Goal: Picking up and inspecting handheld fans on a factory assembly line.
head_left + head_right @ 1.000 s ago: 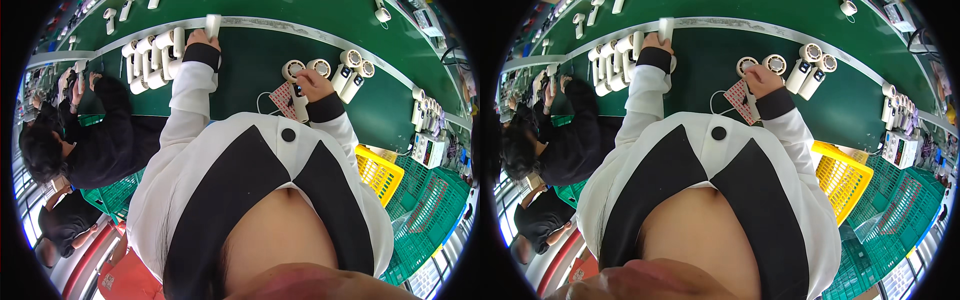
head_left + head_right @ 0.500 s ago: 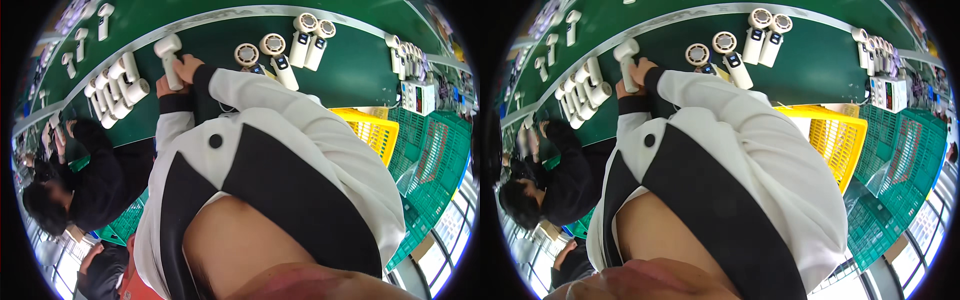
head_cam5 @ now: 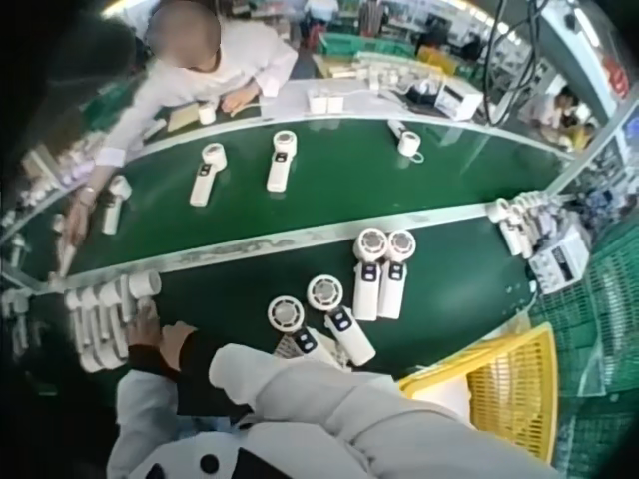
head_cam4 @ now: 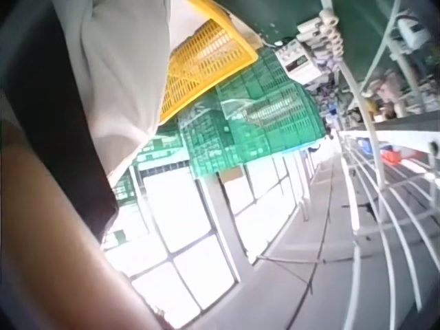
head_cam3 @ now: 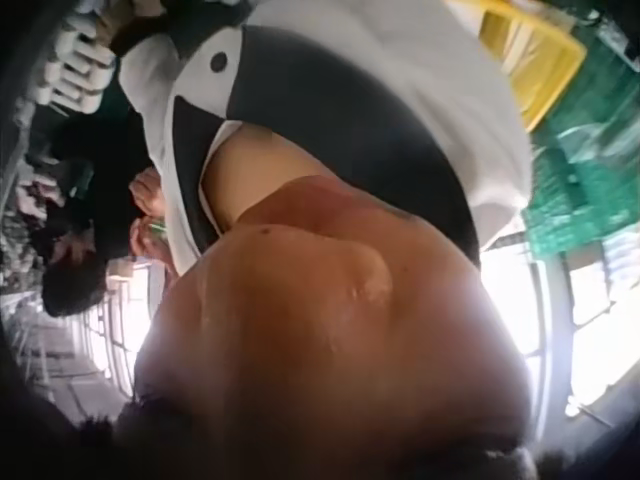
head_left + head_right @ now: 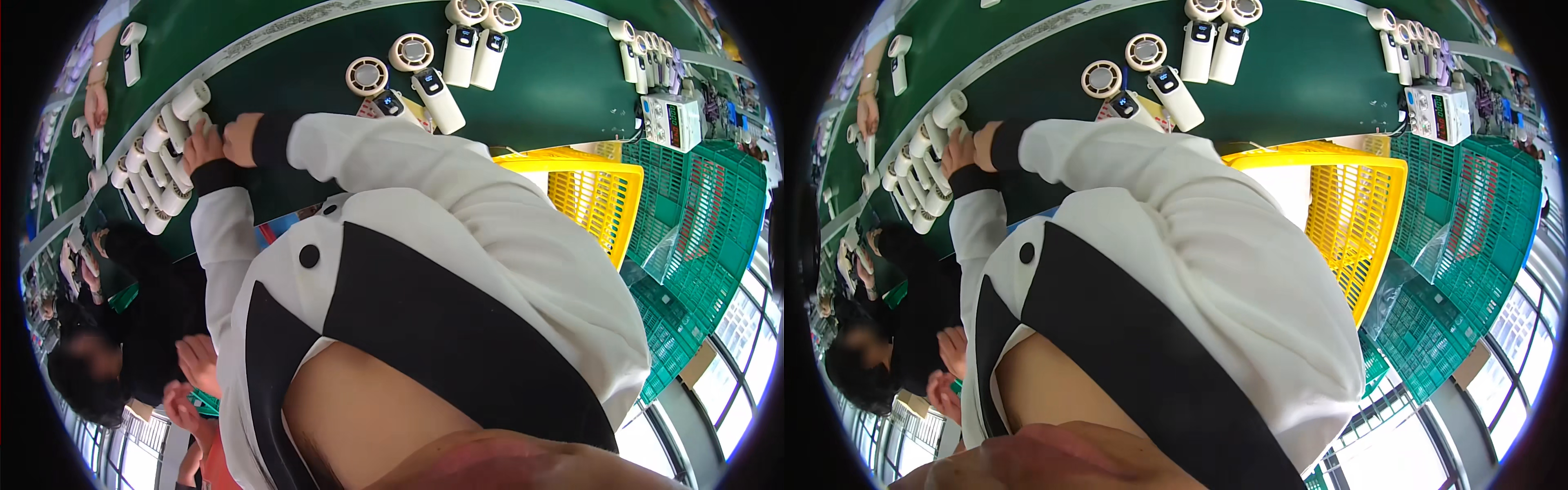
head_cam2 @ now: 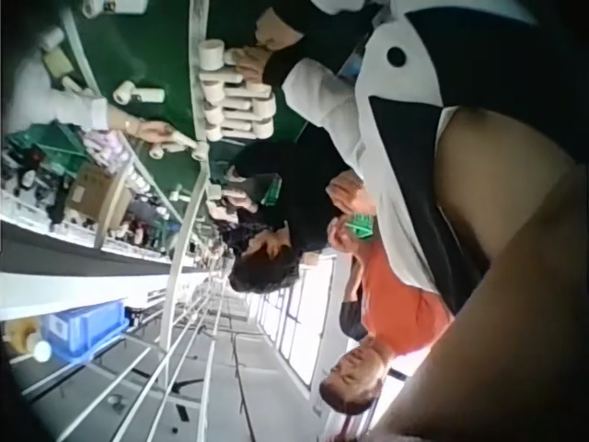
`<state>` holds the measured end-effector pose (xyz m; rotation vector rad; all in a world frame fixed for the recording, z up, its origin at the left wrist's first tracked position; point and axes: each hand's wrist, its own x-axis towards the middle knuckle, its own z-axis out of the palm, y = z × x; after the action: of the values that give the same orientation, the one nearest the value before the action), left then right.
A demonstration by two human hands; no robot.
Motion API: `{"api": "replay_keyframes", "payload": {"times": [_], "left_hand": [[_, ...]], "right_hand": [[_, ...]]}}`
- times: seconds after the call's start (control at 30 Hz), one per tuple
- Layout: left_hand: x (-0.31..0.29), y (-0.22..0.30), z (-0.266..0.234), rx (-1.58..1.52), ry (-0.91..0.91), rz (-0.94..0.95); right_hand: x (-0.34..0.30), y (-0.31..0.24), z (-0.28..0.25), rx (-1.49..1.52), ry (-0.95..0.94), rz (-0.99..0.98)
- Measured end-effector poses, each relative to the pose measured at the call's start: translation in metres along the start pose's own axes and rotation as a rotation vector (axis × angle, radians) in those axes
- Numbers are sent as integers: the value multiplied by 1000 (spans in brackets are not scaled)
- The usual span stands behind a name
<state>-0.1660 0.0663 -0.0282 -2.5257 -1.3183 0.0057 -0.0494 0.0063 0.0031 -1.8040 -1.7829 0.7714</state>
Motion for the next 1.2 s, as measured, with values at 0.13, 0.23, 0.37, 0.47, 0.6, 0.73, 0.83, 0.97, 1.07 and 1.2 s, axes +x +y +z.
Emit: {"api": "replay_keyframes", "payload": {"times": [0.13, 0.23, 0.37, 0.47, 0.6, 0.73, 0.83, 0.97, 1.07, 1.2], "left_hand": [[3, 9, -10, -7, 228, -66], [5, 27, -28, 4, 102, -209], [2, 61, -51, -499, 356, -14], [-22, 100, -61, -1054, 107, 238], [-43, 143, -69, -1222, -351, 299], [-35, 181, -79, -1121, 63, 737], [-23, 190, -86, -1260, 77, 622], [-11, 177, -80, -2072, -619, 6], [-5, 167, -63, -2107, -837, -237], [2, 165, -44, -2186, -1039, -338]], "right_hand": [[-99, 16, -52, 119, -150, 2], [-163, 49, -82, -302, -56, 141], [-184, 68, -75, -396, 267, 500], [-186, 72, -69, -373, 252, 737], [-188, 73, -78, -166, 251, 762], [-185, 72, -86, -78, 388, 662], [-184, 72, -92, -44, 521, 528], [-201, 83, -105, 267, 645, 187], [-223, 106, -113, -24, 624, 173], [-228, 129, -96, -239, 639, 589]]}}
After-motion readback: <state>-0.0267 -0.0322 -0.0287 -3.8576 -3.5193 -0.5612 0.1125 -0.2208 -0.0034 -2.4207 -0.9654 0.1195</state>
